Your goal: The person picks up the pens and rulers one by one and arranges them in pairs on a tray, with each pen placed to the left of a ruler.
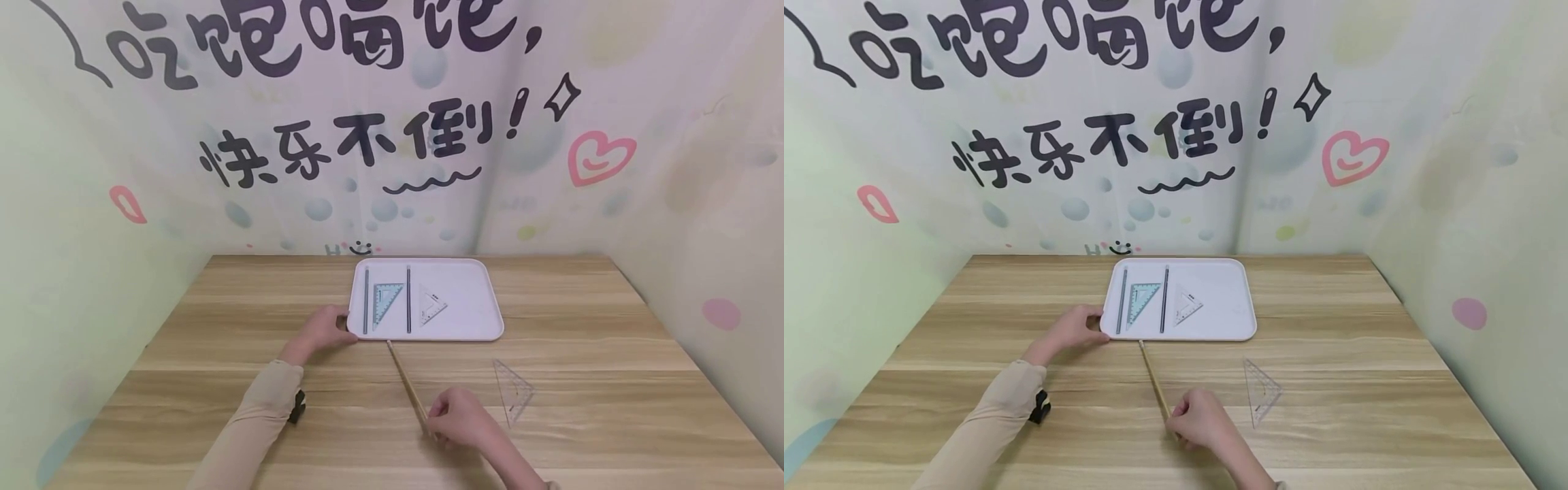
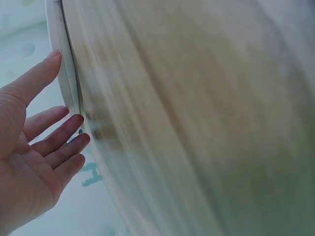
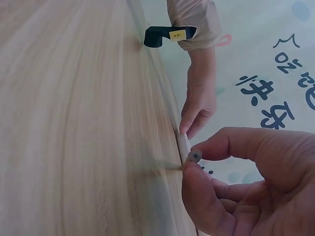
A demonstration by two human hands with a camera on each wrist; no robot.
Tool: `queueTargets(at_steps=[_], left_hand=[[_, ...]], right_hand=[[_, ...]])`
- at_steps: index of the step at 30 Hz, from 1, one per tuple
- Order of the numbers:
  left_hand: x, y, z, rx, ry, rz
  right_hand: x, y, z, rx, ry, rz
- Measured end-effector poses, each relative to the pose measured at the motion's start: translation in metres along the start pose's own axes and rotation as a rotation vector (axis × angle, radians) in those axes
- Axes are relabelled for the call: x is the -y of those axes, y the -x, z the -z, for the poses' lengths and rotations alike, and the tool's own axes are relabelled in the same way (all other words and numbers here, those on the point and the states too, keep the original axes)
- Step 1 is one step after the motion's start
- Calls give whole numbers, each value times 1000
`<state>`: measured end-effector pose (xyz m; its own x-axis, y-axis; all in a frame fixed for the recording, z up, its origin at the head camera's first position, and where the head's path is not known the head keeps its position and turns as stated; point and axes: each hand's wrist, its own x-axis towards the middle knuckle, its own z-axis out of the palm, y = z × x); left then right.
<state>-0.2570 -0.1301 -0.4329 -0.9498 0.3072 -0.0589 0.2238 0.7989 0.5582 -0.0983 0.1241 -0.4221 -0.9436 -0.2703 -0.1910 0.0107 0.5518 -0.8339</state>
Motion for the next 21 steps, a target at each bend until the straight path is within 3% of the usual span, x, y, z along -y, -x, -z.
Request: queueTargets(at_steps=[5,12,17,21], left_hand=[[-1,1,1,0,-5,-9],[-1,0,2,-8,-15,-27],[2,0,1,-18,-17,-59],[3,-1,0,-10,-7,-47]], right_hand=[[-4,-1,3,40,-63,-9],[-12,1,7,120,-251,-69],[-16,0,11,166,-330,-78],[-19,-1,14,180,-365,-71]])
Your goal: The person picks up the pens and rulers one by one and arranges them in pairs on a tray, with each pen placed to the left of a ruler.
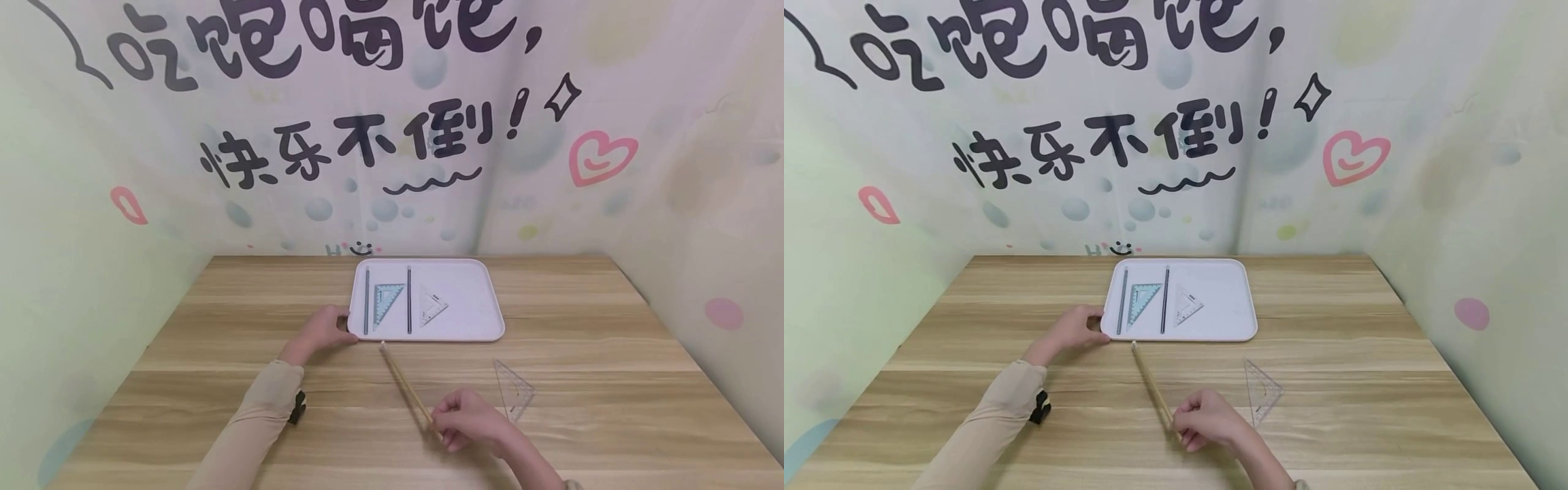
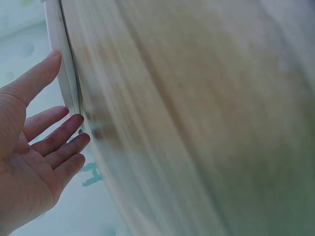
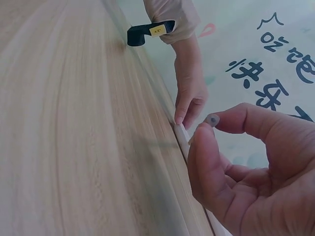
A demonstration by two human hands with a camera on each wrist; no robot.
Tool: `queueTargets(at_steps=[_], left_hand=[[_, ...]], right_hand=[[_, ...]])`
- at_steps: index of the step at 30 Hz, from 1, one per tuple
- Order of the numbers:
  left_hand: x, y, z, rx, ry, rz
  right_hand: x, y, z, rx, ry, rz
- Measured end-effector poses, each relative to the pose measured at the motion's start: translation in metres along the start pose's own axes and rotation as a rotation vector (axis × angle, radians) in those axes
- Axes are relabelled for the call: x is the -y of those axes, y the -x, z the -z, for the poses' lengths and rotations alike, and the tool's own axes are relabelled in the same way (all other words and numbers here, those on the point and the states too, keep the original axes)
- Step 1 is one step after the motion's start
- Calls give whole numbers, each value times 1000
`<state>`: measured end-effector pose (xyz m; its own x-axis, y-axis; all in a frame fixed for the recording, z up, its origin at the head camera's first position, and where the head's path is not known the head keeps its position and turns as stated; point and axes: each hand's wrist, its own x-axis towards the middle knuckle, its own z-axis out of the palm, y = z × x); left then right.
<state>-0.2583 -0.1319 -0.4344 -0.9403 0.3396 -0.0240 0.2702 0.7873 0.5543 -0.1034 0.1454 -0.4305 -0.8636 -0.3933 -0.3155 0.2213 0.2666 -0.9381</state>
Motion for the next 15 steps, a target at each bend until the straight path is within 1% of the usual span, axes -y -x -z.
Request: queueTargets(at_steps=[3,9,15], left_hand=[[1,-1,-1,5,2,13],[0,-1,-1,3,-1,15],[0,-2,-1,4,-1,20]], right_hand=[[-1,-1,2,-8,-11,0],[1,-2,7,-28,-8,-1],[5,-8,16,-40,-16,-6]])
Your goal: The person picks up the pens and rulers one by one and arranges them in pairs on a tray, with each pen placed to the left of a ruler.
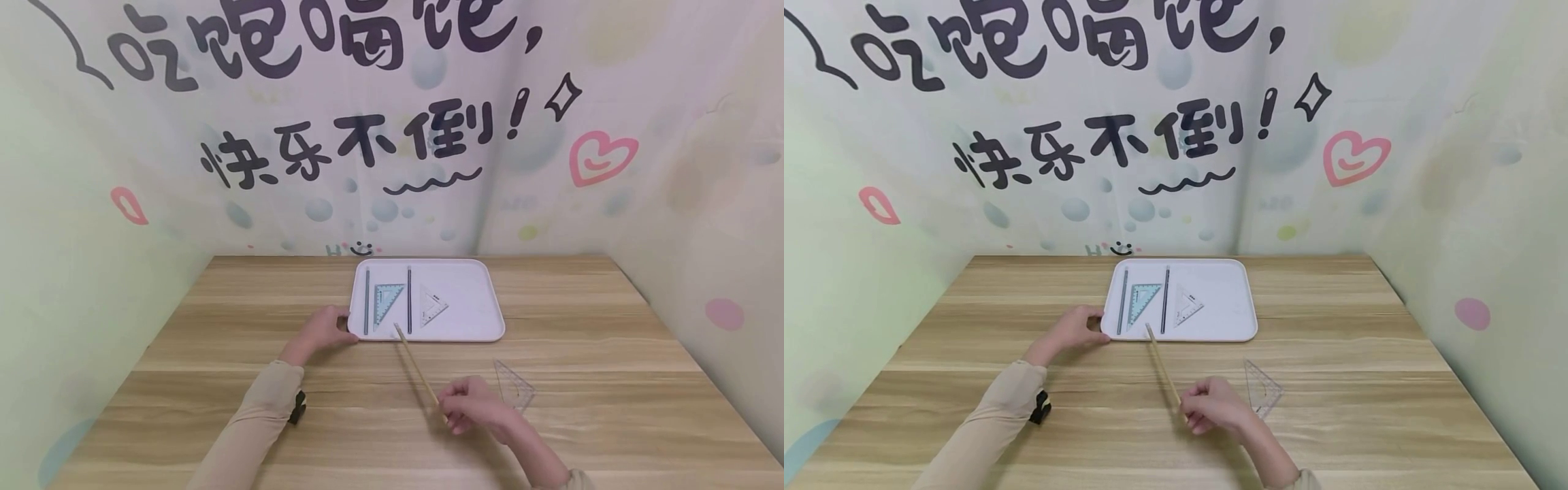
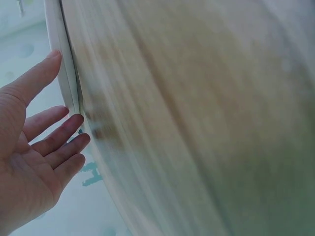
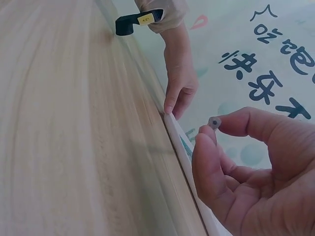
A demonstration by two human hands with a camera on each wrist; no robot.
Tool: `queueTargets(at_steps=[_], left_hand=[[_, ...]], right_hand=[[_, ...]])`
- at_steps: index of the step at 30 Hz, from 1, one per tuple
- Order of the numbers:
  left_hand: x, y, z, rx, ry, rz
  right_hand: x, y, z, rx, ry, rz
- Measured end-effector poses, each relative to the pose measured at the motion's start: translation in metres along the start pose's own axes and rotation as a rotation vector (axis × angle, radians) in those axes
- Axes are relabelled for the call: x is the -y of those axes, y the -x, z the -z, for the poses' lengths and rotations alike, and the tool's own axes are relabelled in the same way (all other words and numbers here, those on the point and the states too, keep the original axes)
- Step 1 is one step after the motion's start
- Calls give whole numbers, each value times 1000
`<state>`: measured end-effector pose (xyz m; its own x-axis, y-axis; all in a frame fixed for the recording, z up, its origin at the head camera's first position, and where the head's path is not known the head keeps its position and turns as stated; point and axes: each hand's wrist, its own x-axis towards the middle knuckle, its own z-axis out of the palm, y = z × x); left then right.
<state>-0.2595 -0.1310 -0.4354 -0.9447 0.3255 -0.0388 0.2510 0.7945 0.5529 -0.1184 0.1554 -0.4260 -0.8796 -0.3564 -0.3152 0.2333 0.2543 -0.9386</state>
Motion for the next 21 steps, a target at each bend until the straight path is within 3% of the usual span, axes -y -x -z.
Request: queueTargets(at_steps=[13,21], left_hand=[[-1,0,1,8,4,6],[0,0,1,-3,-7,-3]], right_hand=[[12,-10,16,-66,13,-14],[14,-17,24,-66,25,-8]])
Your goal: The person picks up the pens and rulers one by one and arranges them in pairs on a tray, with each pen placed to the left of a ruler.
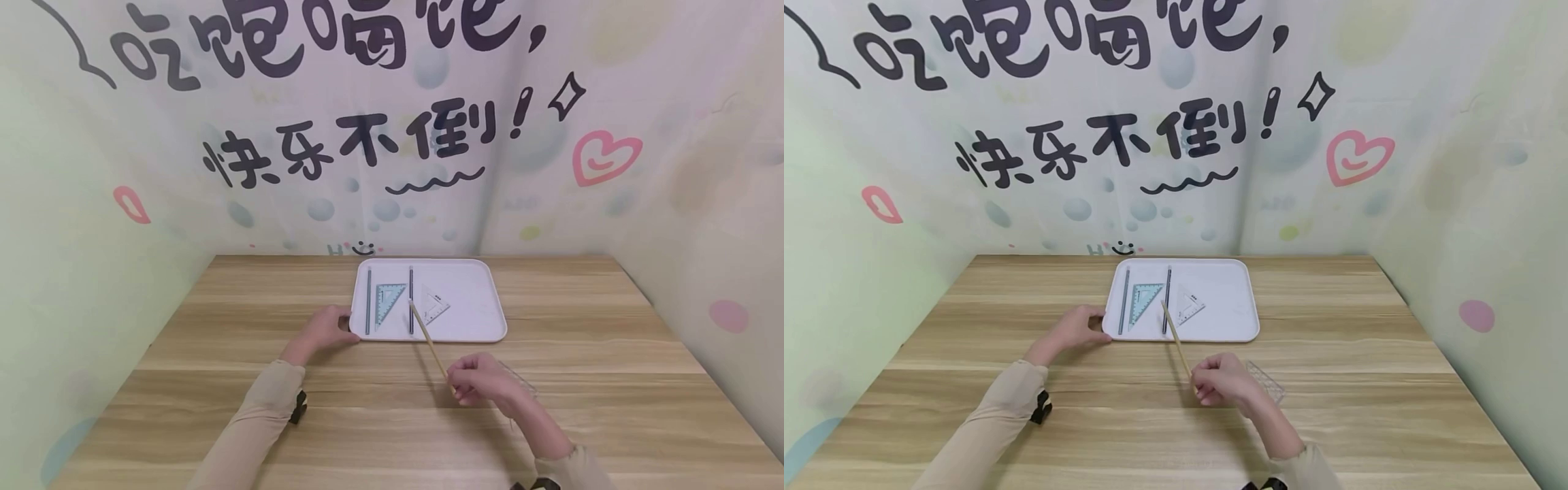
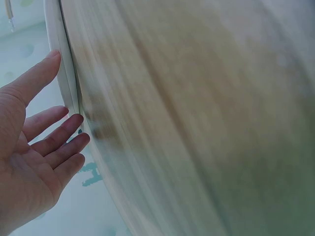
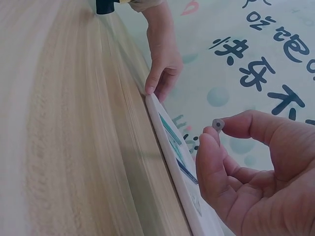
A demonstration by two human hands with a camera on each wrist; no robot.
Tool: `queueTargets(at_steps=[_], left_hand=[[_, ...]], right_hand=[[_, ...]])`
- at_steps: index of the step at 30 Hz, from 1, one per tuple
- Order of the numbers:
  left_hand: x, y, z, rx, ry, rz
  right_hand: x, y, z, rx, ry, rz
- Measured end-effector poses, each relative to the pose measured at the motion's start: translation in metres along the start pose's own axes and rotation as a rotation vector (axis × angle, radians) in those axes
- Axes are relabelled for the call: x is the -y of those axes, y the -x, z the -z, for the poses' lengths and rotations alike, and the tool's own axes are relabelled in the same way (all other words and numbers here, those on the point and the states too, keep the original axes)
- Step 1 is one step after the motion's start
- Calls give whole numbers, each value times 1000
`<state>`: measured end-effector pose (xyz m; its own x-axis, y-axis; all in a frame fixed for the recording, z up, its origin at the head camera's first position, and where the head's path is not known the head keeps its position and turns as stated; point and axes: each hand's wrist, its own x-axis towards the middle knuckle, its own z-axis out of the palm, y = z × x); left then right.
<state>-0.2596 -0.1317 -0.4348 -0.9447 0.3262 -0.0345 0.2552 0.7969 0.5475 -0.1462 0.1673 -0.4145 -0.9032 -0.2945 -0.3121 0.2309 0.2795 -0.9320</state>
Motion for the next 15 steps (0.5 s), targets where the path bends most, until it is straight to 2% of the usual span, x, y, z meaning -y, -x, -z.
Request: queueTargets(at_steps=[8,15], left_hand=[[-1,0,0,8,9,-3],[-2,1,1,10,11,-1]], right_hand=[[3,-2,6,-5,-18,19],[4,-5,11,-63,-34,-6]])
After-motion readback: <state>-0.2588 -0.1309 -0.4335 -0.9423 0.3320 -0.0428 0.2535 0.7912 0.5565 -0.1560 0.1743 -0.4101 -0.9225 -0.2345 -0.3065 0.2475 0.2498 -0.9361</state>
